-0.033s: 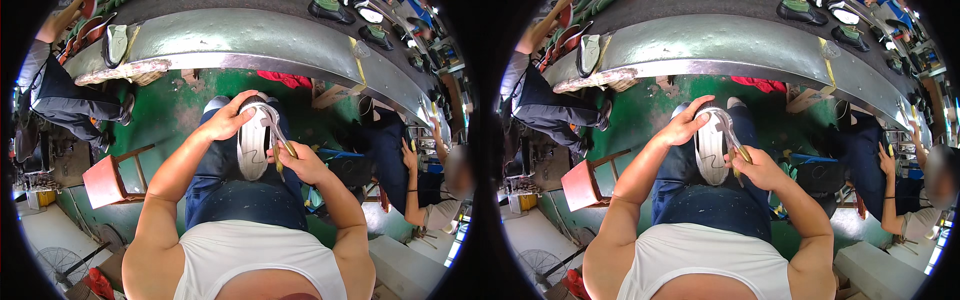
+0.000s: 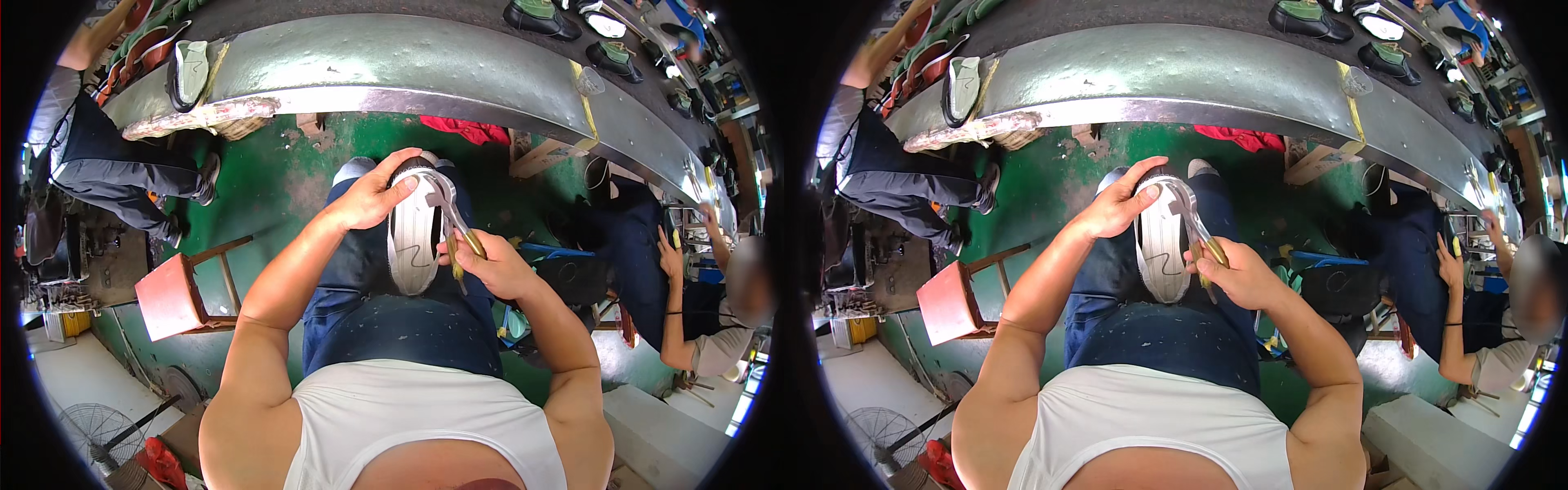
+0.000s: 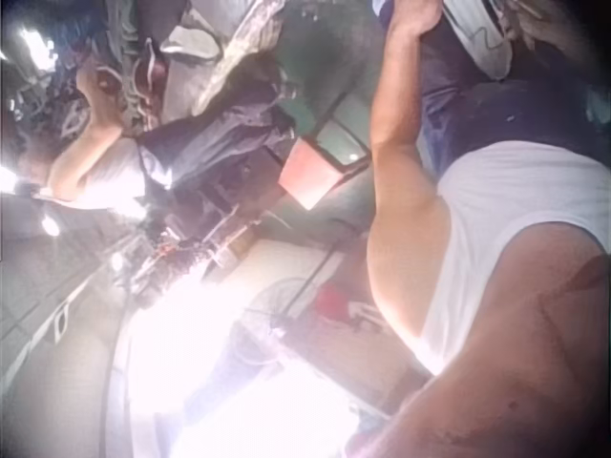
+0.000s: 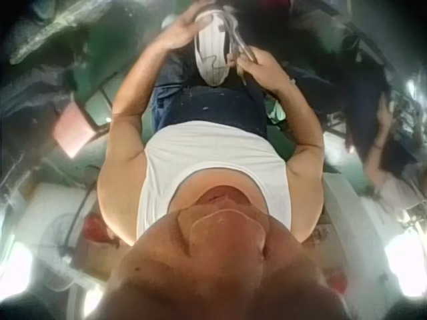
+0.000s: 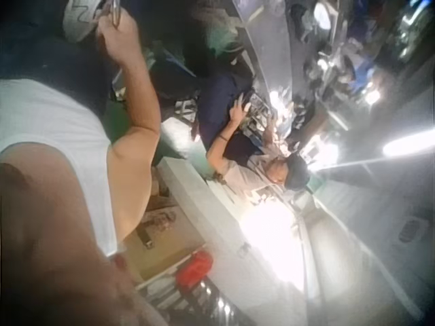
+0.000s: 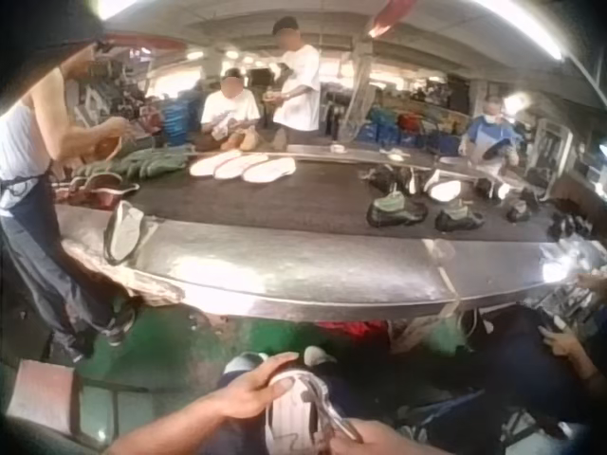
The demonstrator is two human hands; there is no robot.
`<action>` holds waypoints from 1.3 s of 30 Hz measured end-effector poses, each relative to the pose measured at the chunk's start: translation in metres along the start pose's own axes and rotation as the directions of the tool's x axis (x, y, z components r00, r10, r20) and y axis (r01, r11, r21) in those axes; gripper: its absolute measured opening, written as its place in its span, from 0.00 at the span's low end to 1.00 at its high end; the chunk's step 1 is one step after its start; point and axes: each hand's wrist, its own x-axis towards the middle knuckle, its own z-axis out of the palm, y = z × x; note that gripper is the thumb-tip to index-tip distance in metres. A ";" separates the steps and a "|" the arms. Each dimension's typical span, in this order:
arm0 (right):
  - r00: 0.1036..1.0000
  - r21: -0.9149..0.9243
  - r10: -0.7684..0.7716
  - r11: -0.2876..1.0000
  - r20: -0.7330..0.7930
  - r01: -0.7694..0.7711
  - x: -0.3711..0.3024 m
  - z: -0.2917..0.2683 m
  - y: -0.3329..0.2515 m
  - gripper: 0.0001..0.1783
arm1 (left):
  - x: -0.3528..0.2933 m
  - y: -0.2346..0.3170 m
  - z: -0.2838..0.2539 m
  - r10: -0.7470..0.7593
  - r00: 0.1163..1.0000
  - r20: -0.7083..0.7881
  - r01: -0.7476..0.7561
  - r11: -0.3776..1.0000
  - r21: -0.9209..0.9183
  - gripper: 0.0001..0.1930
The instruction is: Manually assembling and hammering shoe uppers onto lasts at a production line.
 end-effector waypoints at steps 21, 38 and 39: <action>0.983 -0.521 -0.076 0.853 -0.166 -0.022 0.037 -0.030 0.018 0.13 | 0.025 -0.033 -0.003 -0.081 0.996 -0.040 0.076 0.990 -0.120 0.24; 0.972 -0.673 -0.201 0.703 0.119 0.228 -0.005 -0.018 -0.017 0.22 | 0.012 -0.010 0.008 -0.083 0.955 -0.284 0.003 0.963 -0.270 0.21; 0.957 -0.662 -0.260 0.695 0.131 0.280 -0.015 -0.020 -0.011 0.25 | 0.007 0.001 0.006 -0.033 0.965 -0.261 -0.026 0.975 -0.221 0.21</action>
